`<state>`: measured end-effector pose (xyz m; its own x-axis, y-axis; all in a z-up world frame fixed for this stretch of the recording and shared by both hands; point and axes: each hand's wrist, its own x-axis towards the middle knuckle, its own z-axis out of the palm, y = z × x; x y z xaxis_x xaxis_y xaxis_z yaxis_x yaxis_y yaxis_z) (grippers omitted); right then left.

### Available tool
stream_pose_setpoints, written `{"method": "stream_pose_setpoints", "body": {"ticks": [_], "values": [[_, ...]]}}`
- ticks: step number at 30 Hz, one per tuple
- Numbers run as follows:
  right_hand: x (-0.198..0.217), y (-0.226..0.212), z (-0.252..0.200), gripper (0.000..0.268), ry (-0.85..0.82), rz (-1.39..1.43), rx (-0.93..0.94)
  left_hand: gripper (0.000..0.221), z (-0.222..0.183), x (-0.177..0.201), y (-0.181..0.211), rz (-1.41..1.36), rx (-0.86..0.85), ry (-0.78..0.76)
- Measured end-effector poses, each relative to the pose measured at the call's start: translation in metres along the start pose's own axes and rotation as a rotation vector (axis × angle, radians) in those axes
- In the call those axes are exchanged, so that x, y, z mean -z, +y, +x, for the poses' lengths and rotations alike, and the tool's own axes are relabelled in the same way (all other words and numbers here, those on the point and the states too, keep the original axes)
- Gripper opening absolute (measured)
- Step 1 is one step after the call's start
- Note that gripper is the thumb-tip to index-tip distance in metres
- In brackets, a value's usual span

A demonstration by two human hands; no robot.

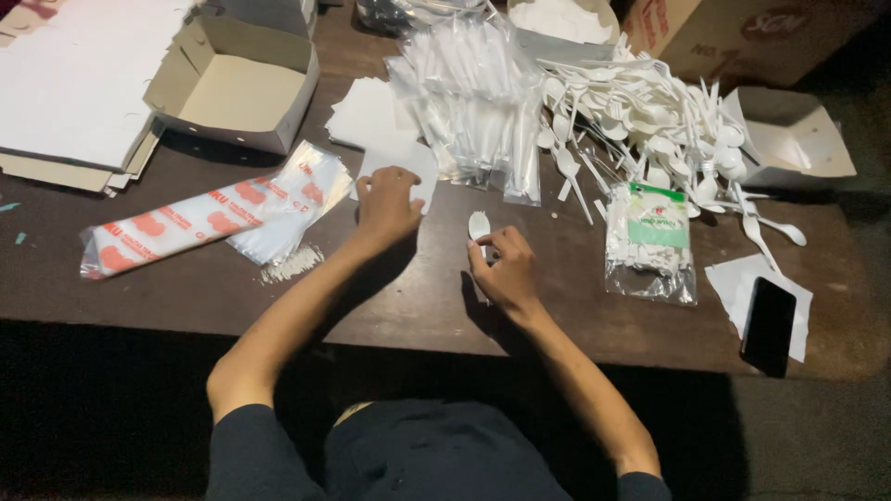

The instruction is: The person packages plastic spoons into plastic sleeves. The person takes a white paper napkin, folds it into a narrow rectangle, and inserts it into a clear plastic sleeve alongside a white plastic spoon.

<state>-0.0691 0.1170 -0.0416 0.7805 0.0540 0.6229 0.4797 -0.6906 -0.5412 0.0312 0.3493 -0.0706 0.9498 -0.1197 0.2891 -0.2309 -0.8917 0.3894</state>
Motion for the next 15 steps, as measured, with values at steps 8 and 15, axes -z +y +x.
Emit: {"method": "stream_pose_setpoints", "body": {"ticks": [8, 15], "values": [[-0.026, -0.010, 0.029, 0.014, -0.090, -0.035, 0.106, 0.018, -0.027, 0.022, -0.034, 0.162, 0.005, 0.001], [-0.044, 0.010, 0.020, 0.054, -0.167, 0.029, 0.117, 0.015, -0.019, 0.022, -0.042, -0.209, -0.107, 0.130]]}}
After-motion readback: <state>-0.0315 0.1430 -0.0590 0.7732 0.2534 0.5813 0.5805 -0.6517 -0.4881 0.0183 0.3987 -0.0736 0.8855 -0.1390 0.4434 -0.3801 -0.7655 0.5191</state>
